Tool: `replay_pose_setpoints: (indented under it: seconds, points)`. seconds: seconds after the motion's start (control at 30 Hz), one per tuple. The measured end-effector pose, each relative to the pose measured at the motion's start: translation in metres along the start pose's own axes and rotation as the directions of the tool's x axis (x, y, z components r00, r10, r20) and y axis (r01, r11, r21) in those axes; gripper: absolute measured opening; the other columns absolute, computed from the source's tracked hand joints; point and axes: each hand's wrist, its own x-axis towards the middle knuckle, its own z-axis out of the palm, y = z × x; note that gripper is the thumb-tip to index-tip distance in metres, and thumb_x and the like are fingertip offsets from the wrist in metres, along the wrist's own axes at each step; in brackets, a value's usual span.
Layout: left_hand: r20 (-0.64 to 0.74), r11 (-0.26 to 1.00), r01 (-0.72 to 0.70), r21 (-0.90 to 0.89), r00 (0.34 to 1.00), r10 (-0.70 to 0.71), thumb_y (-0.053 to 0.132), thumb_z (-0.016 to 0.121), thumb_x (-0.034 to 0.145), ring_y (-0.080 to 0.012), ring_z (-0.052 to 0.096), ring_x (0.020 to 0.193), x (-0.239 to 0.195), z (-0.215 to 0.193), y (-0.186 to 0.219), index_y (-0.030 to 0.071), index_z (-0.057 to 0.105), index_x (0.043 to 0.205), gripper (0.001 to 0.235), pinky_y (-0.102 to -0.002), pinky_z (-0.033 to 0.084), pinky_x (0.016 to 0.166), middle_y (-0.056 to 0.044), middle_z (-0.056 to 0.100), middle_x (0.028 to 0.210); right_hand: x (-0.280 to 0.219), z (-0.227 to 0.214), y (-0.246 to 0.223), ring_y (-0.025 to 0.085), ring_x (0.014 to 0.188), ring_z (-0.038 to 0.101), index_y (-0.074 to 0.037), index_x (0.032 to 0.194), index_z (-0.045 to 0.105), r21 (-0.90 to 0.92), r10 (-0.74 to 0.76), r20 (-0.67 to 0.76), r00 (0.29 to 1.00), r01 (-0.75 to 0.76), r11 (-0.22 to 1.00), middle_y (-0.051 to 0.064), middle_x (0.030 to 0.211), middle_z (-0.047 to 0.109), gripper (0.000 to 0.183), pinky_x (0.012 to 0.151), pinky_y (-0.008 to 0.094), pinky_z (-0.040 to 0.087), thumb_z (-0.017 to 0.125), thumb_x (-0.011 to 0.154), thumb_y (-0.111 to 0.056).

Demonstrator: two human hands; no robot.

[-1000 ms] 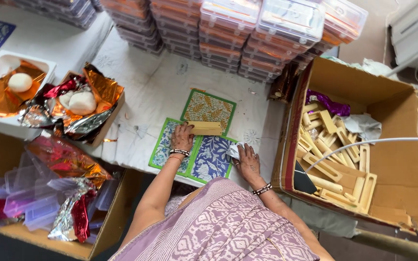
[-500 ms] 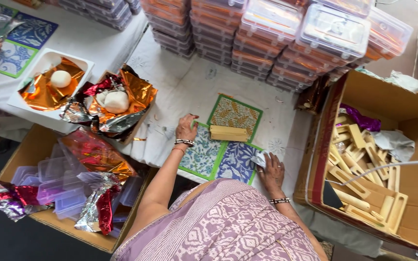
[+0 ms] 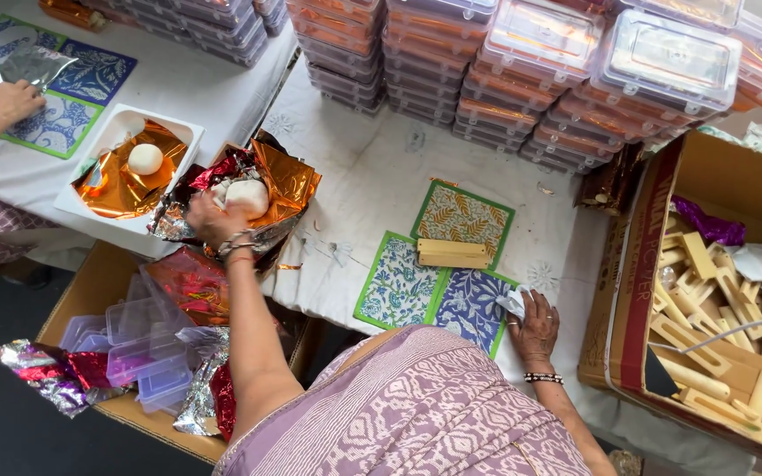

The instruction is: The person wipes wooden sticks with a white cloth and then wraps them in shiny foil. The wrapped items are placed into a cardboard box. The person repeats this process with additional sticks.

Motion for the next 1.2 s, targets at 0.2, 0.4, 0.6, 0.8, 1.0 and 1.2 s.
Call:
replay_pose_setpoints:
  seconds: [0.2, 0.4, 0.6, 0.8, 1.0, 1.2]
  points:
    - [-0.487, 0.931, 0.176, 0.320, 0.873, 0.002, 0.036, 0.086, 0.068, -0.0507, 0.056, 0.121, 0.067, 0.016, -0.096, 0.004, 0.063, 0.126, 0.070, -0.063, 0.047, 0.091, -0.024, 0.051, 0.141, 0.001, -0.004, -0.004, 0.023, 0.139, 0.049, -0.020, 0.142, 0.055, -0.011, 0.028, 0.013, 1.000, -0.028, 1.000, 0.005, 0.148, 0.056, 0.064, 0.120, 0.046, 0.031, 0.073, 0.082, -0.032]
    - [0.082, 0.778, 0.466, -0.422, 0.874, -0.479, 0.032, 0.076, 0.087, -0.0192, 0.081, 0.087, 0.084, 0.005, -0.119, 0.013, 0.079, 0.108, 0.028, -0.035, 0.060, 0.077, -0.009, 0.082, 0.099, 0.004, -0.010, -0.009, 0.023, 0.138, 0.051, -0.020, 0.141, 0.056, 0.005, 0.047, 0.014, 0.999, -0.047, 0.999, 0.004, 0.147, 0.056, 0.061, 0.119, 0.046, 0.031, 0.072, 0.083, -0.033]
    - [-0.109, 0.944, 0.313, -0.104, 0.940, -0.323, 0.027, 0.089, 0.077, -0.0242, 0.069, 0.065, 0.082, -0.004, -0.120, 0.020, 0.083, 0.083, 0.012, -0.041, 0.051, 0.060, -0.007, 0.077, 0.078, 0.004, -0.013, -0.010, 0.024, 0.137, 0.052, -0.019, 0.140, 0.057, 0.018, 0.041, -0.002, 0.999, -0.041, 0.999, 0.005, 0.146, 0.057, 0.059, 0.119, 0.047, 0.033, 0.072, 0.085, -0.034]
    - [-0.162, 0.943, 0.294, -0.156, 0.934, -0.318, 0.029, 0.092, 0.070, -0.0247, 0.070, 0.068, 0.079, -0.024, -0.093, 0.017, 0.079, 0.072, 0.018, -0.042, 0.051, 0.060, -0.005, 0.076, 0.076, 0.003, -0.004, -0.005, 0.023, 0.138, 0.053, -0.019, 0.137, 0.058, -0.006, 0.044, -0.005, 0.999, -0.044, 0.999, 0.004, 0.146, 0.058, 0.060, 0.120, 0.046, 0.033, 0.074, 0.081, -0.032]
    - [-0.366, 0.944, 0.200, -0.261, 0.885, -0.289, 0.027, 0.090, 0.074, -0.0279, 0.070, 0.072, 0.097, 0.011, -0.147, 0.011, 0.075, 0.090, 0.028, -0.041, 0.053, 0.057, -0.008, 0.075, 0.083, 0.001, -0.001, -0.002, 0.023, 0.136, 0.053, -0.019, 0.138, 0.058, -0.021, 0.051, 0.007, 0.999, -0.050, 0.999, 0.004, 0.144, 0.058, 0.062, 0.118, 0.045, 0.035, 0.076, 0.080, -0.032]
    - [-0.049, 0.887, 0.461, 0.009, 0.886, -0.461, 0.032, 0.075, 0.084, -0.0266, 0.069, 0.062, 0.075, -0.029, -0.104, 0.017, 0.082, 0.086, 0.016, -0.045, 0.050, 0.054, -0.009, 0.075, 0.076, 0.004, -0.004, -0.003, 0.024, 0.134, 0.053, -0.019, 0.139, 0.057, -0.009, 0.048, 0.008, 0.999, -0.048, 0.999, 0.004, 0.143, 0.058, 0.064, 0.117, 0.045, 0.035, 0.076, 0.079, -0.032]
